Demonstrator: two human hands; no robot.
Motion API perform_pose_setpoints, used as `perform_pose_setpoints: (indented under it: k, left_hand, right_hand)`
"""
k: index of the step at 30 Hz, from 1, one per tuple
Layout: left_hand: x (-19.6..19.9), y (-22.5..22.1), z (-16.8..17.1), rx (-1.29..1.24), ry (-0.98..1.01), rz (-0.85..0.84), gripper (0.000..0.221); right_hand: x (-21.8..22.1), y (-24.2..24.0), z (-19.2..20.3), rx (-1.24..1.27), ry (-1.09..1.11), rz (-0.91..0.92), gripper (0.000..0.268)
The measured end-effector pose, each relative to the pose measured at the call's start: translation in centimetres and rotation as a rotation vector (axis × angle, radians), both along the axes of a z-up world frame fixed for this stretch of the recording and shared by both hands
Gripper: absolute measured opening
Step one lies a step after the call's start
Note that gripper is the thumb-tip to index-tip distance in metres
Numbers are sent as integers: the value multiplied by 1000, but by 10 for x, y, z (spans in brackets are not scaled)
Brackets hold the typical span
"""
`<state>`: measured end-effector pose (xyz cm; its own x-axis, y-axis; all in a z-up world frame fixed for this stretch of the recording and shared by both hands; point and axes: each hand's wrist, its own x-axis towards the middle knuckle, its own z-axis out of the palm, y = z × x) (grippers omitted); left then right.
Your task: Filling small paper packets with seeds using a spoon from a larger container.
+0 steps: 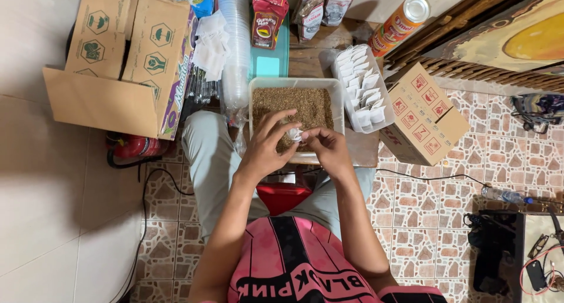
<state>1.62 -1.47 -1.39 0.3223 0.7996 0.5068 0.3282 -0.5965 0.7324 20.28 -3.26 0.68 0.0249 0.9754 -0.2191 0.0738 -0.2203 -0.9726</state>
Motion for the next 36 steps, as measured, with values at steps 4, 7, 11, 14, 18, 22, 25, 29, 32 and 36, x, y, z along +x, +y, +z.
perform_pose_setpoints:
  k: [4,7,11,14,18,22,25,29,32,36]
  left_hand:
    - [0,-1,-4,-18,47,-26,43]
    - [0,-2,-6,-32,61,-35,42]
    - [1,-3,-11,-82,75,-24,47]
    - [4,-4,-16,-65,89,-6,55]
    - [10,-4,-26,-29,21,29,70]
    - [20,-4,-50,-2,-28,66,75]
    - [25,-5,-58,36,-51,90,71]
    - [27,-5,-53,61,-93,100,68]
    - [27,-4,-55,56,-88,100,65]
    - [23,-8,-52,49,-53,104,62]
  right_hand:
    - [-2,-3,3,2,-30,-21,8]
    - [-1,-5,1,-34,-14,-38,9]
    - [-1,-4,3,-28,-46,-53,9]
    - [0,-6,-7,58,-66,-40,7]
    - [-11,-9,2,204,-76,-41,7]
    - [-9,-7,-6,321,-110,-73,5]
    - [-9,-9,-6,382,-151,-102,6]
    - [-11,-10,0,431,-250,-114,7]
    - [-13,-10,4,436,-283,-118,10]
    - [-21,-11,8,433,-288,-131,15]
